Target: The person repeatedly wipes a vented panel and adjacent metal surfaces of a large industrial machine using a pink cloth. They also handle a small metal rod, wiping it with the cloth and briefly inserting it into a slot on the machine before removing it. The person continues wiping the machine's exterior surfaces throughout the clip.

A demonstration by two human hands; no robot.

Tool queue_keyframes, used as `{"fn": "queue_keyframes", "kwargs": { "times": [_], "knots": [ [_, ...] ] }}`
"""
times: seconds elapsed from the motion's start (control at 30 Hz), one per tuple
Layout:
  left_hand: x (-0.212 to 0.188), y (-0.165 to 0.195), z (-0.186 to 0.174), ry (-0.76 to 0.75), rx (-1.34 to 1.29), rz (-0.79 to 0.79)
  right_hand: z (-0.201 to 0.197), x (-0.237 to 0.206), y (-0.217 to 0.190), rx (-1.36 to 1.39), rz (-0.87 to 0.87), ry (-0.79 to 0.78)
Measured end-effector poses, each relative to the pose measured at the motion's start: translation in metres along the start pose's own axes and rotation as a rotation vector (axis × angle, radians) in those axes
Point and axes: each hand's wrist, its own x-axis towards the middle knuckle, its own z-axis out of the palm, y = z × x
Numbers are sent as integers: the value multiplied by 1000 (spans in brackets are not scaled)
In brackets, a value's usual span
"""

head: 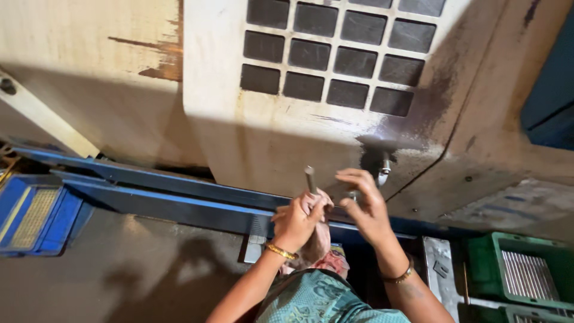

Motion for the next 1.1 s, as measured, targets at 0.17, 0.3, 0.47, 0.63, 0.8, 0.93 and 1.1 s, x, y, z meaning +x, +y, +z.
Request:
{"fn": "queue_keyframes", "kwargs": {
  "times": [0.17,0.3,0.47,0.63,0.8,0.93,1.1],
  "knots": [
    [-10,7,16,-82,306,104,13,3,-12,-40,-59,-129],
    [-7,-12,17,-120,407,206,6,-4,2,338,246,54],
    [2,-22,-5,-243,533,-137,-32,-8,7,428,301,300],
    [5,10,-24,2,57,60,-26,-6,-11,-141,267,138],
    [13,52,-22,2,261,179,-9,0,-29,-272,198,-9],
    [12,72,-17,170,456,401,-1,2,-33,-314,207,-25],
    [14,72,-22,266,848,675,2,1,-31,-352,257,-41]
  ]
}}
